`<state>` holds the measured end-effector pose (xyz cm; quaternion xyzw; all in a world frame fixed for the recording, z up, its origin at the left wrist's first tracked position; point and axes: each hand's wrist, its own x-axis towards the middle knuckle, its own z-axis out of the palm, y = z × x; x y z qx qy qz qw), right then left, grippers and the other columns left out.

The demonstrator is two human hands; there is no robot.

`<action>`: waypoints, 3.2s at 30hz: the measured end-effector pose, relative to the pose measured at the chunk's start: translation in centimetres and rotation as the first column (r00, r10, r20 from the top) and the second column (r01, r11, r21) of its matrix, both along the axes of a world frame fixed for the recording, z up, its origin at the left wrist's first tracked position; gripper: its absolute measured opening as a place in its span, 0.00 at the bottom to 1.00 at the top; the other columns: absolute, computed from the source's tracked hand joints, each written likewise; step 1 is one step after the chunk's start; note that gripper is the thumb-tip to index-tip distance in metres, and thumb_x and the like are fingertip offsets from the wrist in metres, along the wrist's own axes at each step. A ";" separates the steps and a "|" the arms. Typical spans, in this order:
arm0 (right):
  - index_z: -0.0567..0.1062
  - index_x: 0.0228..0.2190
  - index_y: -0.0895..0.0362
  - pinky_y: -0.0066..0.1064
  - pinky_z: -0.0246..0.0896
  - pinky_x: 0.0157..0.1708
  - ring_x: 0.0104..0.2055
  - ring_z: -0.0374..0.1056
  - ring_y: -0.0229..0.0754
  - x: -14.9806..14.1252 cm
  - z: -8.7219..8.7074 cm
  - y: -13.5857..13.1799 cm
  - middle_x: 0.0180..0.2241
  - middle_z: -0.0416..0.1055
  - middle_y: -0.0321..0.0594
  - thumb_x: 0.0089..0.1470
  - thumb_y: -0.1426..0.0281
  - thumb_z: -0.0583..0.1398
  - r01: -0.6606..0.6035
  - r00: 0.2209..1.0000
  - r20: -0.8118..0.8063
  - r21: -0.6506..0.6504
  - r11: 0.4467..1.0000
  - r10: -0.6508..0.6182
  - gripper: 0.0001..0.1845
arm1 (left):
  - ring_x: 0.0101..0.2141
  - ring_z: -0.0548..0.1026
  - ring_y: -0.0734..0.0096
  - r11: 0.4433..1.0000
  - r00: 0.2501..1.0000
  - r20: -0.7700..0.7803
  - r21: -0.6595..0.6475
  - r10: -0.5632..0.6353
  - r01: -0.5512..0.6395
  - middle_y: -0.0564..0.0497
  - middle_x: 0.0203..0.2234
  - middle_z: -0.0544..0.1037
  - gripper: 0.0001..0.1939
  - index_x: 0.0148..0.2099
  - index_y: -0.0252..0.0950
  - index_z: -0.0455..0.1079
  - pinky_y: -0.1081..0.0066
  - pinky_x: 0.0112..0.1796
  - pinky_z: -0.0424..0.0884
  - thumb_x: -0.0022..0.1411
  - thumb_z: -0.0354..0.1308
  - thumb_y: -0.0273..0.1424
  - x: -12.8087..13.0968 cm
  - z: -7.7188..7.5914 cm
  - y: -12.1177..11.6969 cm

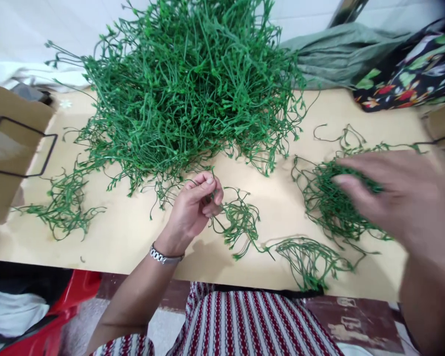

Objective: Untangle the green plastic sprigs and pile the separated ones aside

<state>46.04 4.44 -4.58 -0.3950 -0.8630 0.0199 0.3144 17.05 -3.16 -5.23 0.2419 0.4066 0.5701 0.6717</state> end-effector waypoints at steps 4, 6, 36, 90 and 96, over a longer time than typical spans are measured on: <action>0.64 0.50 0.60 0.40 0.58 0.46 0.48 0.61 0.47 -9.3 -0.5 -2.2 0.45 0.67 0.47 0.51 0.61 0.59 -0.442 0.882 0.044 -0.266 0.857 0.469 0.26 | 0.11 0.51 0.88 1.000 1.000 -0.024 0.002 -0.005 0.005 0.57 0.15 0.66 0.09 0.27 0.34 0.58 0.82 0.14 0.47 0.53 0.56 0.30 0.7 0.9 0.8; 0.68 0.42 0.62 0.38 0.59 0.42 0.41 0.62 0.45 -11.5 -1.4 -2.4 0.36 0.69 0.46 0.54 0.62 0.56 -0.523 0.841 -0.026 -0.292 0.801 0.540 0.18 | 0.11 0.50 0.88 1.000 0.999 -0.036 0.005 0.010 -0.010 0.57 0.14 0.66 0.09 0.27 0.34 0.59 0.82 0.14 0.46 0.54 0.56 0.30 1.0 1.2 1.0; 0.71 0.30 0.61 0.25 0.53 0.29 0.28 0.58 0.32 -11.1 -1.9 -2.3 0.25 0.63 0.34 0.50 0.60 0.58 -0.575 0.818 -0.560 -0.794 0.200 0.128 0.15 | 0.16 0.64 0.80 0.994 0.976 -0.191 -0.008 -0.108 0.109 0.57 0.12 0.67 0.11 0.27 0.33 0.65 0.78 0.19 0.60 0.46 0.65 0.31 0.4 -0.5 -0.2; 0.65 0.27 0.58 0.31 0.46 0.31 0.27 0.57 0.39 -11.8 -4.0 -2.0 0.23 0.64 0.37 0.52 0.78 0.49 -0.413 0.869 0.304 0.007 0.911 0.391 0.07 | 0.22 0.68 0.79 0.961 0.956 0.230 -0.248 0.184 -0.125 0.54 0.20 0.69 0.07 0.26 0.32 0.69 0.76 0.27 0.64 0.40 0.62 0.22 3.3 -1.2 -2.6; 0.65 0.31 0.60 0.33 0.46 0.29 0.27 0.63 0.42 -12.8 -3.5 -1.7 0.24 0.68 0.41 0.52 0.78 0.47 -0.243 0.851 0.451 -0.112 0.963 0.267 0.09 | 0.22 0.64 0.81 0.958 0.981 -0.010 -0.211 0.195 -0.192 0.56 0.18 0.65 0.06 0.28 0.31 0.69 0.79 0.25 0.58 0.43 0.62 0.24 3.9 -1.0 -1.9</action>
